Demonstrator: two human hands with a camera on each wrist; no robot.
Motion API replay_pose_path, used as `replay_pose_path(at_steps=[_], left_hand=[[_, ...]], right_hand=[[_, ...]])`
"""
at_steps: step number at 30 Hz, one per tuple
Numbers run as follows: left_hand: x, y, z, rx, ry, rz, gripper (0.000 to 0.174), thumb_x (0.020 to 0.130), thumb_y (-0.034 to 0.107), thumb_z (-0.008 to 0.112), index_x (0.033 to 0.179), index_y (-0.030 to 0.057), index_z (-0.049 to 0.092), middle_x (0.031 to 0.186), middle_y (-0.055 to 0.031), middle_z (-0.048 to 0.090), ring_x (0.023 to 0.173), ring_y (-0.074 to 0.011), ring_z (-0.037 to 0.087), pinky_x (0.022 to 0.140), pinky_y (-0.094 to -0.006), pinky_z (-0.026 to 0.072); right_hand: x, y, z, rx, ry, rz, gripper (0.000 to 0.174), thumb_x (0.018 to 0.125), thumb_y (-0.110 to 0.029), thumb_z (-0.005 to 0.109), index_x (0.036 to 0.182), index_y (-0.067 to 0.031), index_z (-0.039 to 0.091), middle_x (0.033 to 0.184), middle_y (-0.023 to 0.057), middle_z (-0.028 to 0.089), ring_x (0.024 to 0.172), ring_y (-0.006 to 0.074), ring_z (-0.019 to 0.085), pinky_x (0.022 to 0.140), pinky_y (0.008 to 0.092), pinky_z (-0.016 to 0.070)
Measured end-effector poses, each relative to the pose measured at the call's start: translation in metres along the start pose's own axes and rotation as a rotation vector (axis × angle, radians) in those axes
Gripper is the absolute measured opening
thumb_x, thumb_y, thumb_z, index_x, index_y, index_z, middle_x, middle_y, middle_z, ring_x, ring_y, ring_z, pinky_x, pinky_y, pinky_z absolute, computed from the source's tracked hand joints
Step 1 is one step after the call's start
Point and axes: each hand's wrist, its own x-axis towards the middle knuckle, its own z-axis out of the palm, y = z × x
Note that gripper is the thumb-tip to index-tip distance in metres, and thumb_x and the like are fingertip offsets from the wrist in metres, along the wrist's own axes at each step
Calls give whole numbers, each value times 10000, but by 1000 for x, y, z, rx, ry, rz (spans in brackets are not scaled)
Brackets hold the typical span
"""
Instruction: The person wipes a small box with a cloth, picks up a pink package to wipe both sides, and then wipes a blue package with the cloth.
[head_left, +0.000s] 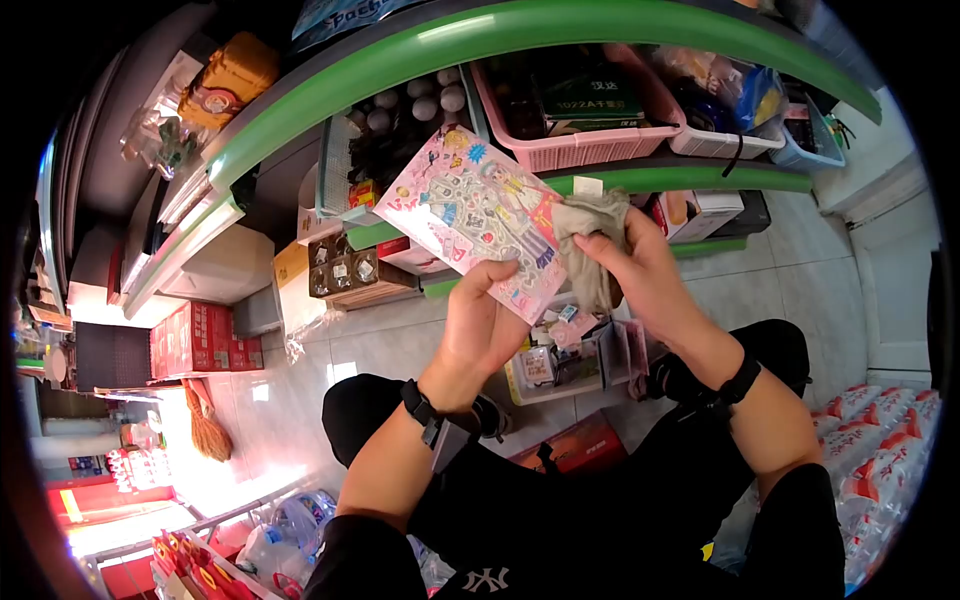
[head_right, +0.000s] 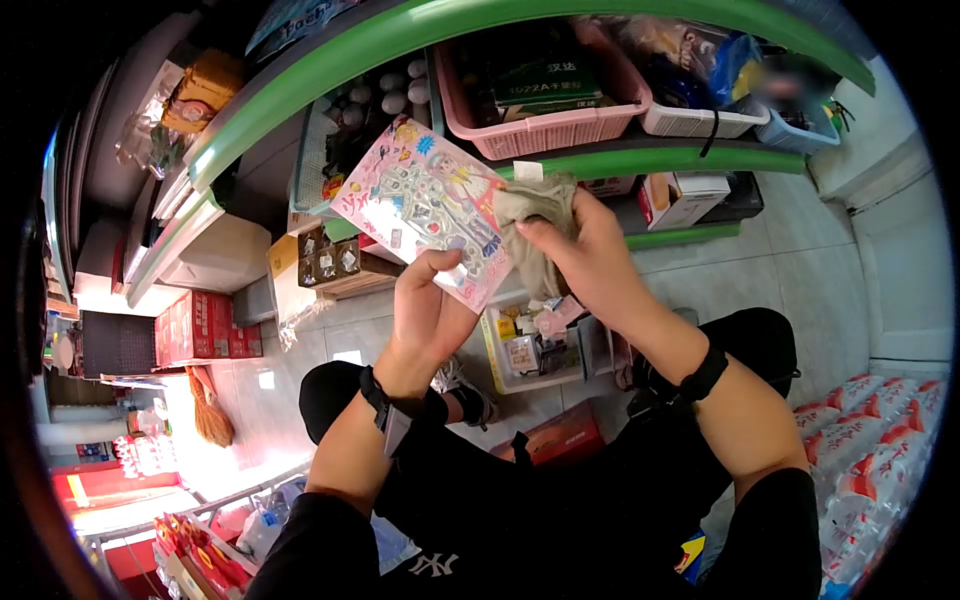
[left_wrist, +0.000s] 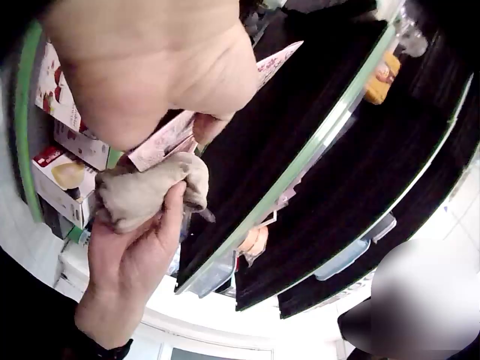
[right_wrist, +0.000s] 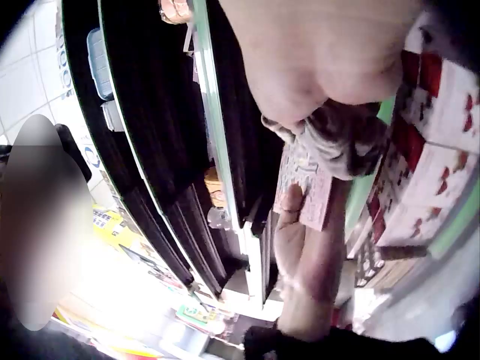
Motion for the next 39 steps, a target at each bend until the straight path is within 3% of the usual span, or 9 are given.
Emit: replay_pose_path(at_steps=[3, 4, 7, 8, 11, 18, 32, 35, 39], left_hand=[[7, 9, -4, -13, -6, 19, 629, 918, 11, 438, 1531, -60, 314, 1526, -215, 475, 1415, -378, 481, 1248, -517, 345], [8, 13, -4, 4, -37, 34, 633, 915, 8, 435, 1532, -63, 310, 1529, -217, 472, 1421, -380, 476, 1252, -518, 341], [9, 16, -3, 24, -20, 106, 598, 905, -7, 441, 1494, -68, 361, 1502, -213, 502, 1391, -362, 505, 1222, -502, 375], [10, 13, -5, 35, 10, 125, 574, 917, -1, 448, 1483, -64, 379, 1489, -208, 517, 1376, -353, 519, 1207, -497, 390], [7, 10, -17, 31, 20, 43, 484, 988, 59, 479, 1461, -34, 427, 1452, -182, 556, 1332, -325, 556, 1162, -480, 429], [-1, 3, 2, -14, -1, 96, 476, 1123, 322, 443, 1475, 2, 426, 1433, -176, 581, 1306, -310, 587, 1126, -480, 469], [-3, 7, 13, 59, -21, 113, 533, 1106, 254, 464, 1555, 1, 329, 1557, -167, 468, 1444, -326, 460, 1232, -498, 352], [-4, 7, 8, 44, -51, 89, 509, 1115, 252, 448, 1548, 8, 340, 1552, -170, 474, 1436, -327, 472, 1229, -492, 362], [4, 5, 5, 58, 44, 168, 491, 1119, 255, 449, 1536, 10, 358, 1541, -170, 486, 1428, -325, 482, 1225, -482, 373]], right_hand=[[3, -10, -8, -594, 154, -360, 315, 939, -96, 700, 1217, 21, 607, 1124, 99, 697, 997, 178, 652, 899, 328, 510], [2, -20, 0, -446, 186, -300, 333, 883, -75, 714, 1180, 15, 593, 1093, 142, 678, 979, 252, 668, 867, 360, 522], [-4, -10, 7, -492, 67, -433, 391, 831, -84, 748, 1166, 15, 571, 1088, 175, 657, 987, 320, 670, 849, 388, 533], [-12, 0, 6, -707, 22, -498, 498, 761, -110, 793, 1180, 9, 554, 1122, 194, 620, 992, 381, 652, 829, 415, 539], [-33, -12, 27, -752, -191, -448, 549, 734, -132, 814, 1192, 3, 544, 1122, 174, 593, 972, 393, 642, 799, 445, 538], [-33, -10, 31, -815, -193, -519, 485, 709, -141, 823, 1098, -16, 561, 1088, 141, 582, 913, 387, 648, 735, 459, 539], [10, -18, -3, -949, 256, -578, 353, 776, -104, 756, 1052, -25, 551, 981, 190, 612, 876, 435, 640, 724, 478, 522], [23, -11, -22, -1026, 335, -482, 342, 787, -103, 748, 1046, -17, 543, 982, 194, 633, 905, 437, 641, 750, 485, 518], [18, -24, -12, -612, 352, -506, 419, 797, -86, 746, 1171, -12, 573, 1004, 185, 684, 974, 410, 671, 841, 440, 530]])
